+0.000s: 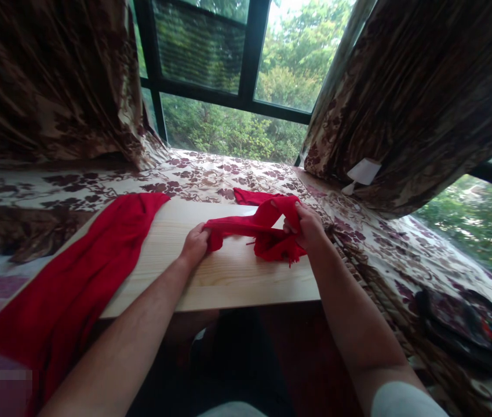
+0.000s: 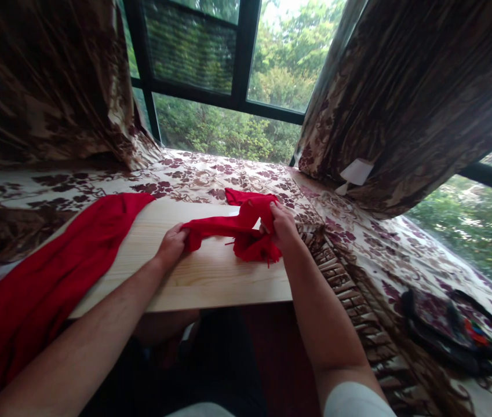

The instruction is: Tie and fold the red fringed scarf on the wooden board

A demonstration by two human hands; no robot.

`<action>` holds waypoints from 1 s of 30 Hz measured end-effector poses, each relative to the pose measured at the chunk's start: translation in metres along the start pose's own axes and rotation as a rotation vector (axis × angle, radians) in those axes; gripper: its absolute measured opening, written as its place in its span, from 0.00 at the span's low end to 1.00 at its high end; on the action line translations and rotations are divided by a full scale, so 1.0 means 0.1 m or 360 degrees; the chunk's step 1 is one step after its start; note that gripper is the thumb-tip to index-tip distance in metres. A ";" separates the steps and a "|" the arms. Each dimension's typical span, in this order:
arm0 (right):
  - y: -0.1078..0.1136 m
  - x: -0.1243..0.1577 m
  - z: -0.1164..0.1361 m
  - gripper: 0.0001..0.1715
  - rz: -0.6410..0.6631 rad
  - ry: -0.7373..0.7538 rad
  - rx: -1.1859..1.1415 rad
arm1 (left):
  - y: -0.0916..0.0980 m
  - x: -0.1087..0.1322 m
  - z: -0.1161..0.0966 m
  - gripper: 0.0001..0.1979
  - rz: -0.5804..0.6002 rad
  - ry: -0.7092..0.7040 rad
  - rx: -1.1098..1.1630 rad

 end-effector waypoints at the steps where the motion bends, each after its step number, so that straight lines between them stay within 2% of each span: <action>1: 0.01 0.00 0.02 0.13 0.0015 -0.0008 -0.0006 | 0.01 -0.01 0.01 0.17 -0.0021 0.0014 0.0079; 7: 0.15 -0.03 0.08 0.18 -0.0025 -0.0054 0.0027 | 0.12 -0.08 0.07 0.13 -0.0302 0.0165 0.0685; 11: 0.30 -0.08 0.05 0.18 -0.0059 -0.0123 0.0090 | 0.19 -0.11 0.05 0.08 -0.0396 0.0259 0.0886; 16: 0.55 -0.13 0.07 0.22 -0.0303 -0.0052 0.0137 | 0.29 -0.12 0.05 0.05 -0.0539 0.0424 0.1026; 17: 0.60 -0.13 0.06 0.22 -0.0299 -0.0063 0.0228 | 0.30 -0.12 0.05 0.06 -0.0550 0.0459 0.1053; 19: 0.66 -0.14 0.01 0.22 -0.0132 -0.0182 0.0585 | 0.31 -0.11 0.04 0.07 -0.0538 0.0510 0.1082; 22: 0.75 -0.13 -0.10 0.23 0.0140 -0.0350 0.1492 | 0.27 -0.07 -0.01 0.07 -0.0455 0.0510 0.1038; 25: 0.77 -0.12 -0.12 0.30 0.0020 -0.0277 0.2331 | 0.22 -0.03 -0.05 0.09 -0.0356 0.0385 0.0931; 27: 0.68 -0.08 -0.14 0.40 -0.0019 -0.0174 0.2534 | 0.19 -0.02 -0.05 0.12 -0.0296 0.0310 0.0866; 30: 0.44 0.02 -0.24 0.47 0.0207 -0.0063 0.2610 | 0.17 -0.01 -0.03 0.13 -0.0233 0.0269 0.0819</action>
Point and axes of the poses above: each hand's wrist, its own x-axis away from the middle knuckle, its own y-axis out of the back of the hand, z = x × y, the point moved 4 cm from there along -x, towards the middle knuckle, and after that the axes turned 5 degrees about -x, right-handed, at the moved point
